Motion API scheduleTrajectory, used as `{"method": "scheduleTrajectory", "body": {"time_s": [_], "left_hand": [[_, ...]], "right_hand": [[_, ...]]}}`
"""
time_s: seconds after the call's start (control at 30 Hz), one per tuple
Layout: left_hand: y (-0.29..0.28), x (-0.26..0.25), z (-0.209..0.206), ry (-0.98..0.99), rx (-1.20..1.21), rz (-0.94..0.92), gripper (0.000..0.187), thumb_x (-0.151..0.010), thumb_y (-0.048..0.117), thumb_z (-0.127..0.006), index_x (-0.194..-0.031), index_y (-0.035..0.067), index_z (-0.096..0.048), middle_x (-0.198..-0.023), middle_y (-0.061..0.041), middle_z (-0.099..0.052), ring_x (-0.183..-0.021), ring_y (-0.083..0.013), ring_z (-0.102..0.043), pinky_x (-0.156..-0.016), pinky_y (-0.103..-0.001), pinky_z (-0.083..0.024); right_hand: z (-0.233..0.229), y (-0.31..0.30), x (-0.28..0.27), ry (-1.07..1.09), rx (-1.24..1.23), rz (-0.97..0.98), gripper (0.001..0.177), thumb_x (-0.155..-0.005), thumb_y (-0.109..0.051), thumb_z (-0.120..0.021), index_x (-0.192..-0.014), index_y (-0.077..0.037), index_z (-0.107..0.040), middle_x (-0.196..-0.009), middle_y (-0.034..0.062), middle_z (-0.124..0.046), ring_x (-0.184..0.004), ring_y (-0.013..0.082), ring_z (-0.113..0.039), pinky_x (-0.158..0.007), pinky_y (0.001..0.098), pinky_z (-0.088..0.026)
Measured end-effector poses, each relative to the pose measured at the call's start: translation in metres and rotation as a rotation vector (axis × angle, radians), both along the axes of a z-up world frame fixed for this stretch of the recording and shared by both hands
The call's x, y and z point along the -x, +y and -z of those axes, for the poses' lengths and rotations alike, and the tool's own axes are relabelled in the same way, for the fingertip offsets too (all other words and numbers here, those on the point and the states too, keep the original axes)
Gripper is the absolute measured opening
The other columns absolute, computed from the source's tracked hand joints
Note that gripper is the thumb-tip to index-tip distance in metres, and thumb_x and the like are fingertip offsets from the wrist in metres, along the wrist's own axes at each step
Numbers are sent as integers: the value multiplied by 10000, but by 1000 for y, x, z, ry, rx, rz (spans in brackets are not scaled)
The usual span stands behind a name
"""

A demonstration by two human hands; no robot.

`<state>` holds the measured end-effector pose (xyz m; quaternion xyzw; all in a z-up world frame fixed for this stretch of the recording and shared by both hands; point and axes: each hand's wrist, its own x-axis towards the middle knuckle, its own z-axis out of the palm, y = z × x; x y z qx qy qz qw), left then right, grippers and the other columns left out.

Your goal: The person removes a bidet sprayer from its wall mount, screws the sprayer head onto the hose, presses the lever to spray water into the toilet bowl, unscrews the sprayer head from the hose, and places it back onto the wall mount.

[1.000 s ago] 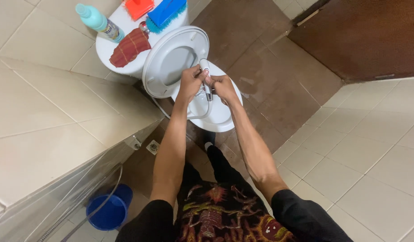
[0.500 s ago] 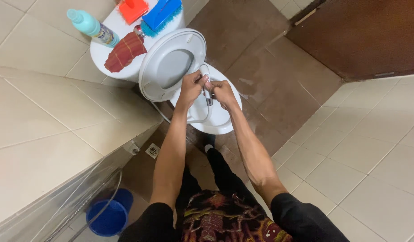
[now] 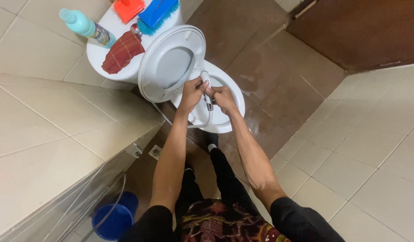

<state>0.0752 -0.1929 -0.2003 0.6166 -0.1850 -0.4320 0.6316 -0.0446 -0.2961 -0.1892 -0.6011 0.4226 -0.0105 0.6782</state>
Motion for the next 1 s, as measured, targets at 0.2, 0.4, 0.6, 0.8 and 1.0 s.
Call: {"method": "scheduleTrajectory", "body": {"time_s": [0.2, 0.4, 0.6, 0.8, 1.0], "left_hand": [[7, 3, 14, -3, -2, 8, 194, -999, 84, -654, -1105, -73, -693, -875, -37, -693, -772, -78, -593, -670, -280, -517], [12, 6, 8, -32, -57, 30, 223, -991, 103, -652, -1143, -55, -692, -871, -45, -715, -758, -84, -617, -662, -274, -525], [12, 7, -4, -6, -24, 42, 214, -1006, 109, -651, -1121, -66, -699, -856, -48, -680, -735, -93, -577, -619, -286, -498], [5, 6, -22, -54, -51, 34, 205, -995, 116, -664, -1115, -47, -700, -815, -44, -683, -701, -93, -582, -594, -286, -497], [1, 4, -35, -59, 16, 5, 195, -999, 102, -669, -1095, -65, -698, -824, -44, -672, -720, -90, -569, -610, -292, -490]], "right_hand": [[17, 8, 5, -56, -60, 26, 322, -963, -253, -706, -1035, 49, -792, -777, 88, -727, -651, 135, -591, -576, 329, -490], [17, 15, 7, -1, -59, 37, 315, -958, -265, -704, -1014, 32, -790, -751, 96, -733, -632, 151, -618, -573, 338, -519], [13, 13, 11, -47, -51, 49, 328, -957, -271, -719, -986, 45, -802, -752, 88, -720, -641, 143, -596, -577, 337, -504], [-3, 6, 7, -29, -51, 40, 315, -957, -274, -710, -969, 30, -795, -719, 83, -713, -624, 151, -599, -566, 337, -501], [-25, -1, 6, -99, -70, 5, 328, -966, -262, -697, -946, 54, -784, -735, 80, -698, -640, 151, -600, -585, 341, -520]]}}
